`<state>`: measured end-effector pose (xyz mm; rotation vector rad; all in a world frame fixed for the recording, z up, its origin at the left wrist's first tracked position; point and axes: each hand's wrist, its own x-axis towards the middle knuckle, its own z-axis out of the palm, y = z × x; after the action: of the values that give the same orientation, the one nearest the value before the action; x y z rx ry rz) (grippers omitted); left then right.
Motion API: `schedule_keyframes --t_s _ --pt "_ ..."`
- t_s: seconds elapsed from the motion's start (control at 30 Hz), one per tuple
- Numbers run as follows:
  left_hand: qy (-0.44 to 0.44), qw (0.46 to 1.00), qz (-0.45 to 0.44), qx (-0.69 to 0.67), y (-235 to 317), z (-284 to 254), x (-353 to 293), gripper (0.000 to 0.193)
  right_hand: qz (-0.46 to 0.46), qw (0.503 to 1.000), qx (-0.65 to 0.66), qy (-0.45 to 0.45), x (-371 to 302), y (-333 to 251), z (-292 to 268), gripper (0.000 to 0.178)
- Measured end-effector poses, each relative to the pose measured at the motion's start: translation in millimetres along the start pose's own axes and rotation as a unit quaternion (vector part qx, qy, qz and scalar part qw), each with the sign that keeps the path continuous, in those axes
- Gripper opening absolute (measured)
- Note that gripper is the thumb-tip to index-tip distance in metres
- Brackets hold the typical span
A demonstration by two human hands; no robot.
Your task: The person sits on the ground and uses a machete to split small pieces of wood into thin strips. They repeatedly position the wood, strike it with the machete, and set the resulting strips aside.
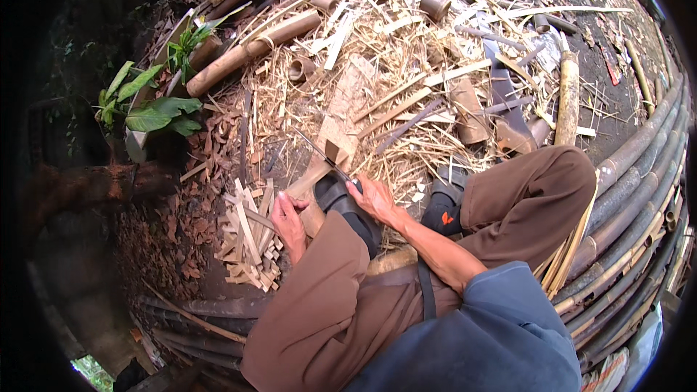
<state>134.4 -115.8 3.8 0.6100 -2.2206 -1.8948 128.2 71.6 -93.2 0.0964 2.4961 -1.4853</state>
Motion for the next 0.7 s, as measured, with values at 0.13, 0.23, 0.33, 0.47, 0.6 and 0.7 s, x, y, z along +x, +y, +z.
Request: schedule_keyframes --t_s 0.13,0.23,0.33,0.47,0.6,0.7 --pt "0.077 0.991 0.065 0.089 -3.7 16.1 23.5 0.037 -0.003 1.0 0.018 -0.001 3.1 -2.7 -0.6 0.037" --pt "0.128 0.95 0.161 0.237 -8.0 15.3 39.1 0.036 -0.014 1.0 0.019 0.005 2.5 2.0 -4.4 0.037" --pt "0.077 0.997 0.023 0.005 4.6 36.7 35.6 0.043 -0.011 1.0 0.022 -0.001 2.9 1.8 -8.3 0.036" --pt "0.038 0.992 -0.019 0.121 17.0 47.5 17.8 0.061 -0.019 0.998 0.054 -0.025 -5.2 -28.0 -22.3 0.035" --pt "0.01 0.988 0.037 0.15 21.5 58.2 8.9 0.064 -0.05 0.997 0.045 -0.029 -2.5 -25.7 -14.9 0.033" --pt "0.02 0.983 0.057 0.171 15.8 45.6 19.9 0.063 -0.015 0.999 -0.021 -0.025 10.6 14.5 -14.1 0.036"
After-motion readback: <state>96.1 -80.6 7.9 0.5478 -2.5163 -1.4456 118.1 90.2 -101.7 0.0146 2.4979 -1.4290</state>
